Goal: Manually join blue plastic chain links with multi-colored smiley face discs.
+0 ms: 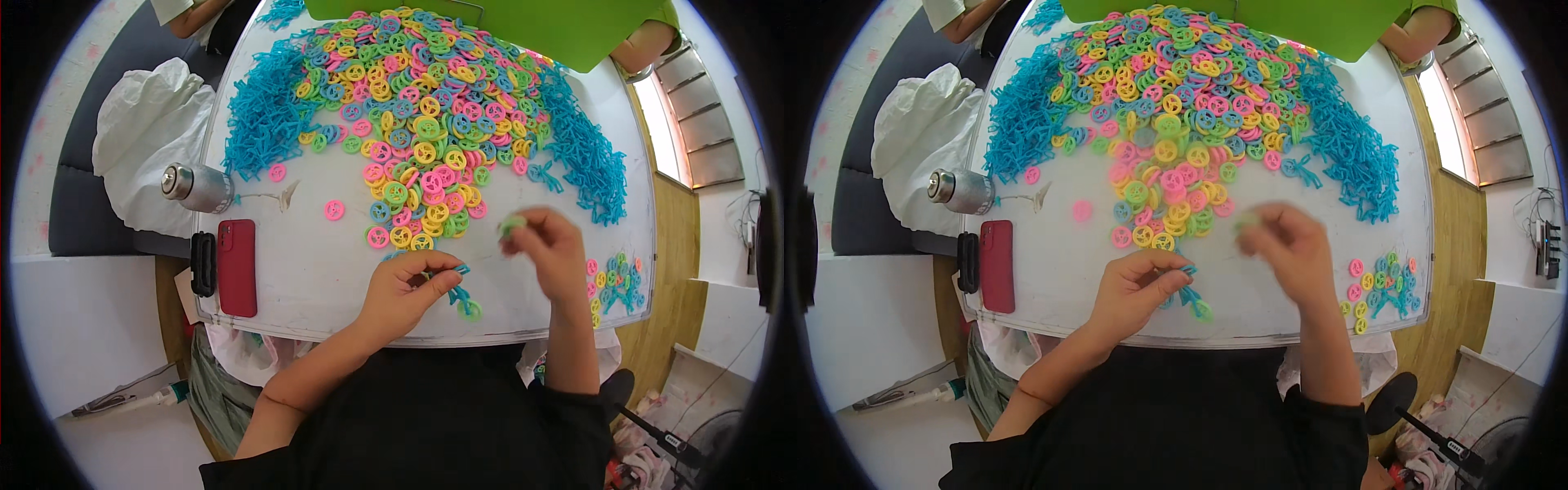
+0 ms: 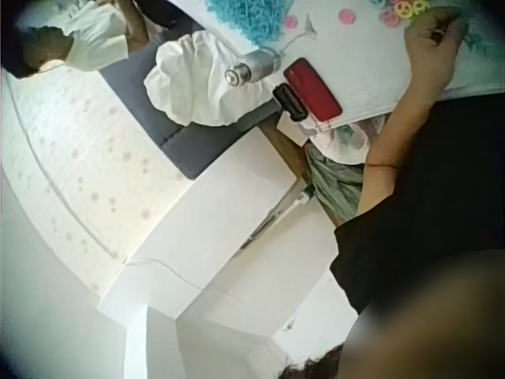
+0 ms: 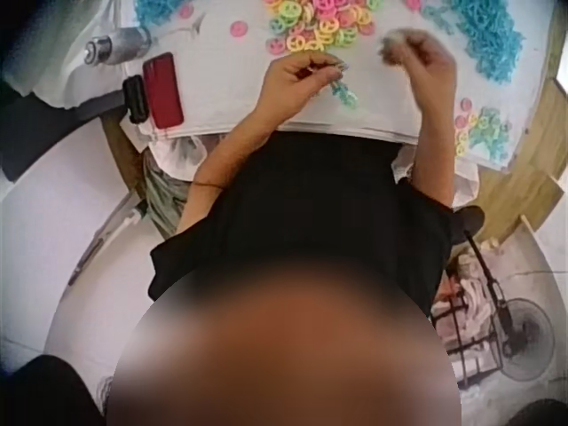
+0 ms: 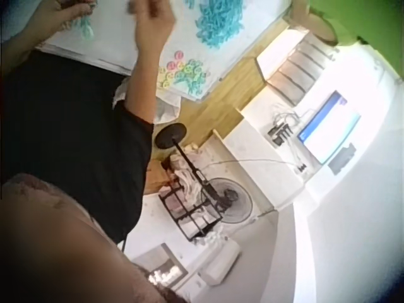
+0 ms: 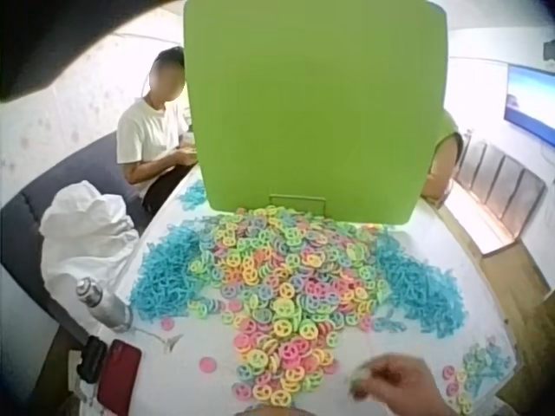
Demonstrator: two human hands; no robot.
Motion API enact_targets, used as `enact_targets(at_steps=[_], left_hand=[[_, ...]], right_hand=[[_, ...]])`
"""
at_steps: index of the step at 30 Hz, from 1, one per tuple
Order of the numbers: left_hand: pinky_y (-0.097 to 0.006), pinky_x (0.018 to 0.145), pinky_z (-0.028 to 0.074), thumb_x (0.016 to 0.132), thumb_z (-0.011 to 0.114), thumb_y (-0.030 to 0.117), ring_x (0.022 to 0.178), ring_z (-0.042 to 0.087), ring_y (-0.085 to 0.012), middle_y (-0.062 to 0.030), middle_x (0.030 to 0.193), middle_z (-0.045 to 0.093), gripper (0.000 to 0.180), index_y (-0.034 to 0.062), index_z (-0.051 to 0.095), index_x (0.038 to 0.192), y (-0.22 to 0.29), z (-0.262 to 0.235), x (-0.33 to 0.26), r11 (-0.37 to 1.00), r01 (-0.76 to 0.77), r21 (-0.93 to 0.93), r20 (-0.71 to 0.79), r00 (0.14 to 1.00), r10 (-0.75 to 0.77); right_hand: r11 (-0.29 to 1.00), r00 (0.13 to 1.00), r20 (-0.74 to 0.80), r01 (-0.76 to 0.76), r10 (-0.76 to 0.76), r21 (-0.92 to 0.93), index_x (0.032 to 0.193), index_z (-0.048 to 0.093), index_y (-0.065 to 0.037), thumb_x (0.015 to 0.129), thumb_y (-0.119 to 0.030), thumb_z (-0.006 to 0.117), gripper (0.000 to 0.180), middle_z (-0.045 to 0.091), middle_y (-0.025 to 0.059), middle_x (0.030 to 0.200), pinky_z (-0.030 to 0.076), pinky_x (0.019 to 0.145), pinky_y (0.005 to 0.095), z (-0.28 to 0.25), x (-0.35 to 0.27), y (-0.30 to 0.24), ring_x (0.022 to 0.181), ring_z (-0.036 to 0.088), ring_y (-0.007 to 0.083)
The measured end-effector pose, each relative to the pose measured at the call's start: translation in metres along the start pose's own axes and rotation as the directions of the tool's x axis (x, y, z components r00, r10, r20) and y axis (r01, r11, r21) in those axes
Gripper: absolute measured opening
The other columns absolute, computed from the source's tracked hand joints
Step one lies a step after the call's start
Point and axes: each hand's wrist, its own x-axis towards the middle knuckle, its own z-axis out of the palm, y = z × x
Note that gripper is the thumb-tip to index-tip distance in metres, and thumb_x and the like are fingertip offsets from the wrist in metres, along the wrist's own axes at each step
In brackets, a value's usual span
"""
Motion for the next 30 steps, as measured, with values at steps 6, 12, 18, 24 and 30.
enact_targets(at_steps=[6,12,18,24,30], left_hand=[[-0.027,0.083,0.052,0.095,0.067,0.005,0.092,0.064,-0.0109,-0.0043,0.102,0.069,0.016,0.0,0.068,0.11,0.005,0.011,0.0,0.995,-0.029,-0.094,0.031,0.999,0.032],[-0.027,0.077,0.052,0.092,0.07,0.004,0.088,0.067,-0.0131,-0.0058,0.097,0.071,0.013,0.0008,0.069,0.104,-0.005,0.019,-0.009,0.985,-0.169,-0.044,-0.083,0.983,0.165],[-0.03,0.066,0.052,0.08,0.078,0.002,0.073,0.069,-0.0238,-0.0096,0.085,0.071,0.022,0.0035,0.069,0.1,0.001,0.018,-0.004,0.514,-0.558,0.652,0.067,0.717,0.693],[-0.029,0.069,0.052,0.081,0.078,0.003,0.078,0.069,-0.0196,-0.0097,0.089,0.071,0.019,0.0035,0.067,0.097,0.008,0.012,-0.004,0.68,-0.475,0.559,0.049,0.837,0.545],[-0.027,0.078,0.051,0.089,0.071,-0.002,0.088,0.065,-0.012,-0.0059,0.095,0.068,0.014,0.001,0.065,0.101,-0.003,0.011,-0.007,0.958,-0.275,0.083,-0.032,0.96,0.278]], right_hand=[[0.942,0.989,0.139,0.005,-0.055,0.336,0.102,0.065,0.002,0.092,-0.006,0.067,0.012,0.068,0.013,0.109,0.051,0.086,0.0286,0.04,-0.036,-0.005,0.097,0.064,0.0158],[0.872,0.991,0.11,-0.119,0.076,0.475,0.099,0.063,0.001,0.095,-0.008,0.065,0.01,0.068,0.0159,0.111,0.052,0.085,0.0289,0.051,-0.044,-0.005,0.097,0.065,0.0174],[0.811,0.989,0.047,-0.141,0.14,0.567,0.101,0.061,0.001,0.097,-0.009,0.062,0.01,0.069,0.0149,0.105,0.054,0.083,0.029,0.062,-0.043,0.0,0.095,0.067,0.0174],[0.973,0.997,-0.073,0.014,0.003,0.23,0.113,0.062,0.002,0.097,-0.005,0.062,0.018,0.066,0.0063,0.098,0.05,0.083,0.0254,0.054,-0.044,0.004,0.091,0.063,0.0115],[0.975,0.975,-0.021,0.222,-0.222,0.015,0.118,0.063,0.003,0.094,-0.003,0.066,0.026,0.062,0.0054,0.101,0.047,0.078,0.0231,0.053,-0.053,0.006,0.085,0.058,0.009]])
